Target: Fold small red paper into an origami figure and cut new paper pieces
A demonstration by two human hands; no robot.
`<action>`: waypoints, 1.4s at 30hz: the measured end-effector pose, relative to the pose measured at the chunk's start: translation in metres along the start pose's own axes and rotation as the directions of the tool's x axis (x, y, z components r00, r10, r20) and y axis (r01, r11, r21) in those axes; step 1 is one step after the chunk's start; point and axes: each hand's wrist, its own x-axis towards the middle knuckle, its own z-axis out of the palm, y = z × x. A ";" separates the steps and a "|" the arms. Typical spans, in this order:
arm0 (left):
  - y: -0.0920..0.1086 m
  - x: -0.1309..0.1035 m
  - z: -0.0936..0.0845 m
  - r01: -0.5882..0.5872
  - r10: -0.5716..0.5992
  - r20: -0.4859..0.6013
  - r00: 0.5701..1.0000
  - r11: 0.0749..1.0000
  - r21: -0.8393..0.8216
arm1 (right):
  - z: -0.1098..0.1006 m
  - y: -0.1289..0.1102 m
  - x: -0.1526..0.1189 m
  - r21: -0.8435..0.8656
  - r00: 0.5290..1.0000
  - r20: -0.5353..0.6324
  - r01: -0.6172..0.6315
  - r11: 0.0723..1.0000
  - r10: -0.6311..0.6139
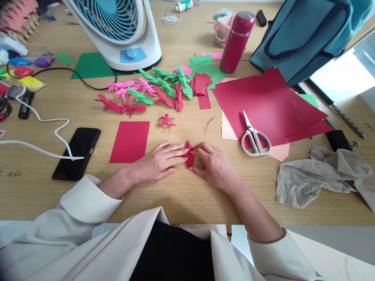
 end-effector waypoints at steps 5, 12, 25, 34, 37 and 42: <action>0.000 0.000 0.000 0.000 0.000 0.000 1.000 1.000 -0.012 | 0.000 0.004 -0.001 0.048 0.999 -0.007 0.039 0.998 -0.039; -0.001 0.000 0.000 -0.003 0.003 0.011 1.000 1.000 0.000 | 0.001 0.005 -0.001 0.094 0.999 -0.027 0.047 0.995 -0.045; -0.002 -0.001 0.002 -0.001 0.001 0.016 1.000 1.000 0.003 | -0.002 0.001 -0.001 0.041 1.000 0.005 0.025 0.999 -0.025; 0.000 -0.001 0.002 0.019 -0.019 -0.001 1.000 1.000 -0.017 | -0.001 0.002 -0.002 0.073 1.000 -0.002 0.022 0.997 -0.022; 0.001 -0.001 0.003 0.031 -0.032 -0.027 0.999 0.999 -0.023 | 0.000 0.006 -0.002 0.142 0.999 -0.021 0.041 0.989 -0.039; 0.002 -0.001 0.003 0.026 -0.025 -0.051 0.998 1.000 0.013 | 0.003 0.006 -0.001 0.159 0.998 -0.059 0.046 0.986 -0.037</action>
